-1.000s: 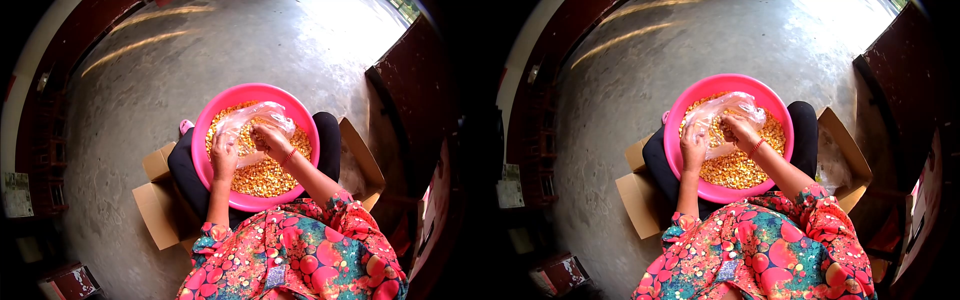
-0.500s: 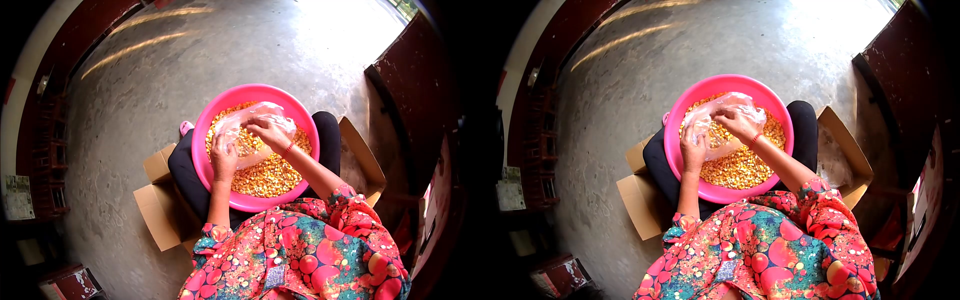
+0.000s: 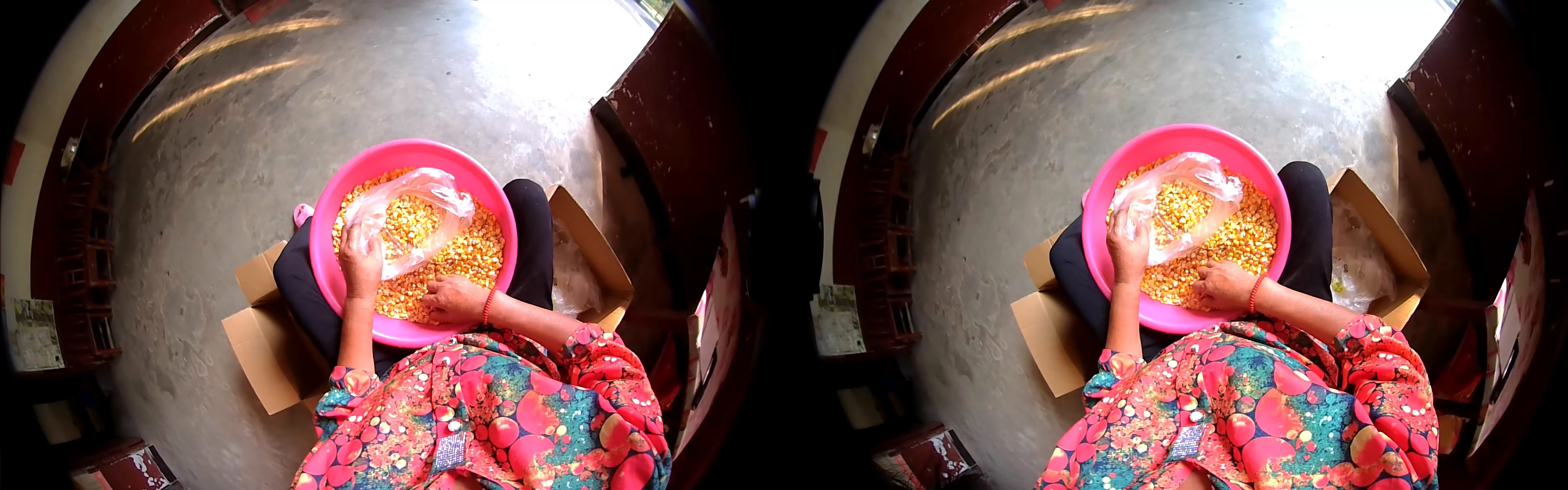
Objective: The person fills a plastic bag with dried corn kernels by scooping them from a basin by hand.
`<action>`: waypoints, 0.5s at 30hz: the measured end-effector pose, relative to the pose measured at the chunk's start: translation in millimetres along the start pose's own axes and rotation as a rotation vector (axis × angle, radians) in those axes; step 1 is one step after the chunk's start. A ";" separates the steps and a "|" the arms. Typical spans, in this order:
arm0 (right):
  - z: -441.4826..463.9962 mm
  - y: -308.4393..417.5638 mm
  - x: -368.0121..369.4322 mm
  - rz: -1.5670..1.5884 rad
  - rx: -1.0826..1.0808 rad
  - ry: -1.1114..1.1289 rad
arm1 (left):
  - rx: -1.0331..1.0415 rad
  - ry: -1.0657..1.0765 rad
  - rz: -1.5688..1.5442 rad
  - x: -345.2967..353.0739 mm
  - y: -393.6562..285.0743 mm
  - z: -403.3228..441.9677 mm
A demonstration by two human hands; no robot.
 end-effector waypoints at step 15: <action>0.8 -31.0 -9.5 1.365 0.542 -0.047 | -0.005 -0.006 -0.010 -1.1 1.5 -0.2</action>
Point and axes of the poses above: each hand's wrist, its own z-axis towards the middle knuckle, its own x-axis out of the palm, y = z × x, the point moved 6 cm from there along z, towards the middle knuckle, and after that the axes turned 6 degrees about y, right-handed, at the moved point
